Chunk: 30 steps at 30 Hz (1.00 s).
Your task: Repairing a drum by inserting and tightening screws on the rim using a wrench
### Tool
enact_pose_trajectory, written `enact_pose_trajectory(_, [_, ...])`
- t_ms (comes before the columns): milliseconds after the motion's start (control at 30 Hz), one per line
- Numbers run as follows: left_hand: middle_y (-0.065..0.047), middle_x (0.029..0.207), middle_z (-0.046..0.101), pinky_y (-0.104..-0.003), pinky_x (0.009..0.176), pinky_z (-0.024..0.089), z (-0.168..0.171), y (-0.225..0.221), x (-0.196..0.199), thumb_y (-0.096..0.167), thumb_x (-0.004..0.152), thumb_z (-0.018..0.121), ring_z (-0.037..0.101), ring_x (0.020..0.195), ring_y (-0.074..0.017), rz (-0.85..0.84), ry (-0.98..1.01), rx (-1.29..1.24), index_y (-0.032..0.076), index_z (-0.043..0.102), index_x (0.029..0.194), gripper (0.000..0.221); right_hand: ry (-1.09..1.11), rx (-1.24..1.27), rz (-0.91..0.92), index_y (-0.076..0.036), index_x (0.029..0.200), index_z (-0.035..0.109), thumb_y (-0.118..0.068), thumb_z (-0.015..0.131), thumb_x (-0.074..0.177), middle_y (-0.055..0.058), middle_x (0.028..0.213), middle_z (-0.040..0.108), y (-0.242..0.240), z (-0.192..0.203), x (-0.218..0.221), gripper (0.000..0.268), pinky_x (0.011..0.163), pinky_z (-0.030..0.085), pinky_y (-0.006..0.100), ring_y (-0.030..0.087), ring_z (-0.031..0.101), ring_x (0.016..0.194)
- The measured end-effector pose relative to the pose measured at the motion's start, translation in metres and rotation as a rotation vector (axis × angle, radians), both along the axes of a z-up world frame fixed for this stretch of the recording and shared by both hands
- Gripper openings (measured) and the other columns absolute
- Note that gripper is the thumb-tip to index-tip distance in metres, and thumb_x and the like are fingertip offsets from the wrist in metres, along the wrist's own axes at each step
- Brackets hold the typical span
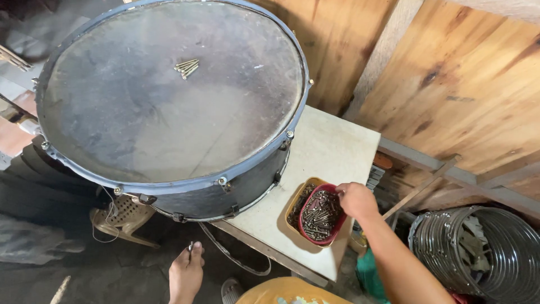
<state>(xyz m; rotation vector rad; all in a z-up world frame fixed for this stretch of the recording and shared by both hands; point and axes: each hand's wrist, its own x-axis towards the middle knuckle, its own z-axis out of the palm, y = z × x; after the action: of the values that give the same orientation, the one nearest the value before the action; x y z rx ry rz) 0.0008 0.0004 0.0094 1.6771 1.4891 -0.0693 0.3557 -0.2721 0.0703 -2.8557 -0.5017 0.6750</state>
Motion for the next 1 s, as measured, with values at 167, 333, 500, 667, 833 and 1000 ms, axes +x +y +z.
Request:
enact_pose_trajectory(167, [-0.005,0.081,0.078,-0.037,0.086,0.049,-0.005,-0.005,-0.001,0.053,0.102,0.047,0.072,0.088,-0.0252,-0.020,-0.005,0.004,0.011,0.081,0.093,0.055,0.074,-0.068,0.164,-0.023,0.122,0.076,-0.015,0.058,0.099,0.004,0.125,0.074,0.000,-0.005,-0.007,0.030,0.080,0.069,0.030,0.020,0.077,0.098])
enact_pose_trajectory(333, [-0.006,0.078,0.076,-0.038,0.081,0.048,0.010,-0.010,0.004,0.052,0.102,0.048,0.071,0.083,-0.0264,-0.057,0.005,0.006,0.009,0.073,0.079,0.055,-0.013,-0.096,0.441,-0.026,0.130,0.071,-0.011,0.054,0.095,0.007,0.123,0.072,0.004,-0.069,-0.005,0.042,0.087,0.065,0.042,0.028,0.071,0.112])
enact_pose_trajectory(500, [-0.005,0.071,0.074,-0.036,0.081,0.049,-0.001,-0.007,-0.002,0.049,0.101,0.052,0.069,0.078,-0.0247,-0.035,-0.069,0.072,0.009,0.073,0.076,0.052,-0.162,-0.179,0.729,-0.019,0.103,0.079,-0.009,0.058,0.081,0.008,0.100,0.073,0.001,-0.133,0.019,0.032,0.078,0.060,0.045,0.031,0.071,0.094])
enact_pose_trajectory(667, [-0.008,0.072,0.076,-0.039,0.080,0.049,-0.002,-0.008,-0.007,0.053,0.098,0.052,0.070,0.077,-0.0282,-0.015,-0.080,0.091,0.007,0.065,0.069,0.055,-0.083,-0.229,0.726,-0.019,0.105,0.077,-0.011,0.057,0.083,0.009,0.107,0.074,0.012,-0.102,0.016,0.031,0.090,0.058,0.045,0.032,0.070,0.104])
enact_pose_trajectory(833, [-0.010,0.075,0.078,-0.039,0.079,0.049,0.010,-0.019,-0.004,0.052,0.098,0.052,0.071,0.077,-0.0287,0.031,-0.094,0.051,0.007,0.061,0.071,0.053,0.021,-0.295,0.711,-0.014,0.112,0.072,-0.006,0.057,0.086,0.012,0.113,0.073,0.019,-0.098,0.017,0.031,0.093,0.058,0.043,0.033,0.070,0.107])
enact_pose_trajectory(1000, [-0.007,0.066,0.065,-0.039,0.071,0.046,0.014,-0.029,0.005,0.054,0.100,0.051,0.062,0.068,-0.0243,0.044,-0.133,0.077,0.009,0.052,0.066,0.056,0.042,-0.221,0.742,-0.010,0.098,0.071,-0.007,0.056,0.085,0.012,0.104,0.074,0.011,-0.100,0.023,0.020,0.080,0.059,0.041,0.031,0.073,0.094])
